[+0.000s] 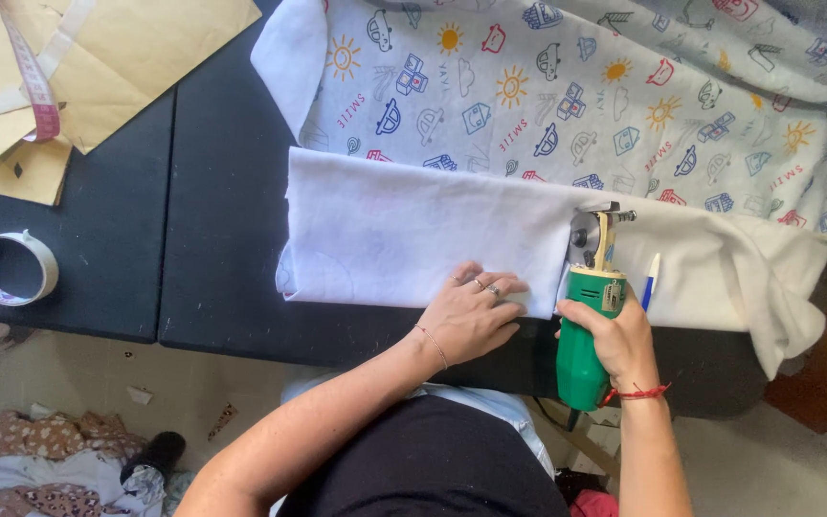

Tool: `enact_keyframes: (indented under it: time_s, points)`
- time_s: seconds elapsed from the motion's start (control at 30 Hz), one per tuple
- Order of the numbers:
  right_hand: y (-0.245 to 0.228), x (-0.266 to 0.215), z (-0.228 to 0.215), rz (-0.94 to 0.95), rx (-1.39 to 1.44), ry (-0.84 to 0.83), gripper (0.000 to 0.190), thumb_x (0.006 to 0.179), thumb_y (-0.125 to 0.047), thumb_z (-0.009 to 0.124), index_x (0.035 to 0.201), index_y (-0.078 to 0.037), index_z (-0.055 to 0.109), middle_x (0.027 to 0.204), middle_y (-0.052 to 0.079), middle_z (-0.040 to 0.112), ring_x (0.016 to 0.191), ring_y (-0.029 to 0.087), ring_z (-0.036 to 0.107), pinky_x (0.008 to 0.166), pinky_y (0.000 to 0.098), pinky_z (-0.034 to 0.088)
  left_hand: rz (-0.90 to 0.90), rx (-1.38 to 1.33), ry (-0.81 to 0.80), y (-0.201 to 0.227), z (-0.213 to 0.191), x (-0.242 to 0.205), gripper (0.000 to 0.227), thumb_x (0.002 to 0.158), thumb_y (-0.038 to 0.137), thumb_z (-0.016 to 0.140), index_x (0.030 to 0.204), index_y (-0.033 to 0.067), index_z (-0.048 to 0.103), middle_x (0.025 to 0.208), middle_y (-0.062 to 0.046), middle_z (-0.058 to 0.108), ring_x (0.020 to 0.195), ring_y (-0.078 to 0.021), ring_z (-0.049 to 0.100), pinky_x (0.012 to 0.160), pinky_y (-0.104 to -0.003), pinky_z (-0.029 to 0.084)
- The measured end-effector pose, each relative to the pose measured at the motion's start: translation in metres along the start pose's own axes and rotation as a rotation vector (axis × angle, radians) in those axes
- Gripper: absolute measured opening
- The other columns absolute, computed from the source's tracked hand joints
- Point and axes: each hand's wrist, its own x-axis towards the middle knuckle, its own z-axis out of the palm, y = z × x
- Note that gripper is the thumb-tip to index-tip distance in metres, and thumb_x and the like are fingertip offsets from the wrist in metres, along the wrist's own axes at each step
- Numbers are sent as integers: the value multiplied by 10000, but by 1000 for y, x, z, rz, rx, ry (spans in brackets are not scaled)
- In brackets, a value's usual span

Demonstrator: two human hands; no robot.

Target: The person places a paper pattern on a piece of patterned fabric and traces its outline with a blue pen. They then use a green electric fabric cutter to cut along the traced lines. The person repeats this process with another pattern piece, cutting the fabric and placing the cut pieces into a plastic bag.

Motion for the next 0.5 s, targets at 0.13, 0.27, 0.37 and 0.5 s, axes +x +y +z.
enact_keyframes:
  time_s: [0.13,0.27,0.37,0.5]
  points:
    - [0,0,0,5,-8,1,596,567,-387,705,1033,-67,516,958,180,580,995,345,521,840,439,379,-72,80,156,-17,23,28,96,751,277,535,683,211,547,772,55,550,741,-129,531,697,-319,393]
    - [2,5,-2,-12,63,6,537,584,-326,710,998,-48,510,875,191,596,915,329,562,824,424,389,-95,193,193,-29,8,63,567,569,321,754,1065,182,518,1172,-6,490,1130,-140,419,988,-422,232]
    - [-6,7,-5,-19,105,6,485,589,-312,712,954,-59,518,745,154,614,747,275,619,763,381,427,-117,191,94,-39,19,63,749,542,413,768,1177,172,452,1315,3,376,1233,-106,300,1038,-432,129]
    - [-17,11,-7,-18,38,14,565,576,-347,719,1009,-48,513,904,199,587,942,351,549,813,438,386,-116,187,51,-38,8,64,730,592,424,730,1205,175,422,1326,10,367,1245,-83,282,1048,-414,99]
